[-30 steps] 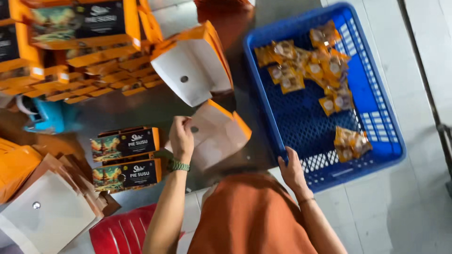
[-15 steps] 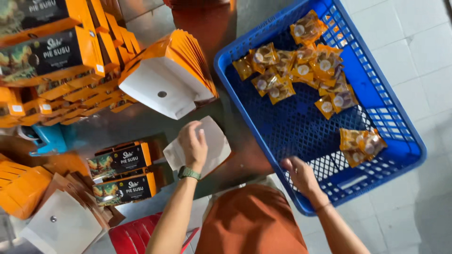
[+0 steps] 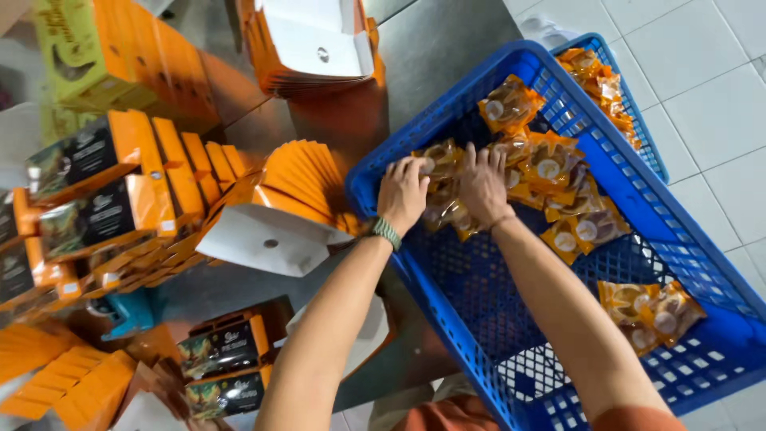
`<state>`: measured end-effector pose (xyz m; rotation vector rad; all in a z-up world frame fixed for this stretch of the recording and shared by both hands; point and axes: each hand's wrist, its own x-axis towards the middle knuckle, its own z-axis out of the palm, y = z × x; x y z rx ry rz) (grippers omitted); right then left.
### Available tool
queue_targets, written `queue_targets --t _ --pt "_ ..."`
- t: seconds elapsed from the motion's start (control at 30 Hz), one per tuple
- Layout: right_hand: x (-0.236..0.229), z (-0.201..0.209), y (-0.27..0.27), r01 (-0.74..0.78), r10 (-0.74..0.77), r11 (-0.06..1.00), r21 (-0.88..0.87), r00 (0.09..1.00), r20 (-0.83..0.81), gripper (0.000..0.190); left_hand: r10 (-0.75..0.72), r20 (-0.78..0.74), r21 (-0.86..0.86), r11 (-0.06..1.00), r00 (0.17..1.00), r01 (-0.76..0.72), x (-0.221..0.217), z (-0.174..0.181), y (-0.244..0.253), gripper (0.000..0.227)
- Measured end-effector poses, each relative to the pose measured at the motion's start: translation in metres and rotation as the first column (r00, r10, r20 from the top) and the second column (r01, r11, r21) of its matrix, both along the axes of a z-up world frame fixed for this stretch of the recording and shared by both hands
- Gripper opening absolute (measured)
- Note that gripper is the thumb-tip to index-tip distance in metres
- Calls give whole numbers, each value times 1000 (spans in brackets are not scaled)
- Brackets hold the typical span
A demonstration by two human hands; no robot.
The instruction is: The person assembles orange 'Pie Susu' boxes and places individually wrapped food items from a blue basket into them. They open the boxes, insert the items, and close the lids, stacking the completed packages on the table.
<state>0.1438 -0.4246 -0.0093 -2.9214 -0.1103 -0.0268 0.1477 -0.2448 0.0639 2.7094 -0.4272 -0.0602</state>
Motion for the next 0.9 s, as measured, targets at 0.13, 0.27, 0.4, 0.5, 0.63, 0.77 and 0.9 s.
queue_targets --t 0.13,0.27,0.4,0.5,0.63,0.77,0.9 --pt "-52 -24 -16 -27 24 994 104 999 26 49 -87 -93 68 993 992 93 37 -42 -16 44" --pt "-112 -28 -41 468 -310 582 665 884 -350 38 -41 -218 227 970 975 91 29 -76 -29 49" --pt "-138 36 -37 592 -207 -290 752 728 -653 35 -51 -179 255 962 983 96 13 -70 -31 28" --pt "-166 2 -34 531 -187 -440 724 734 -653 39 -92 -200 14 995 975 97 -6 -58 -19 14" --pt "-177 25 -32 520 -162 -446 728 753 -637 40 -113 -218 -57 993 969 103 -25 -11 -8 8" --pt "-195 15 -30 543 -278 -320 776 729 -625 37 -83 -306 -246 969 949 5 -34 11 6 1" --pt "-199 18 -45 747 -455 347 567 663 -594 51 -30 -301 -322 944 953 -73 -55 60 17 10"
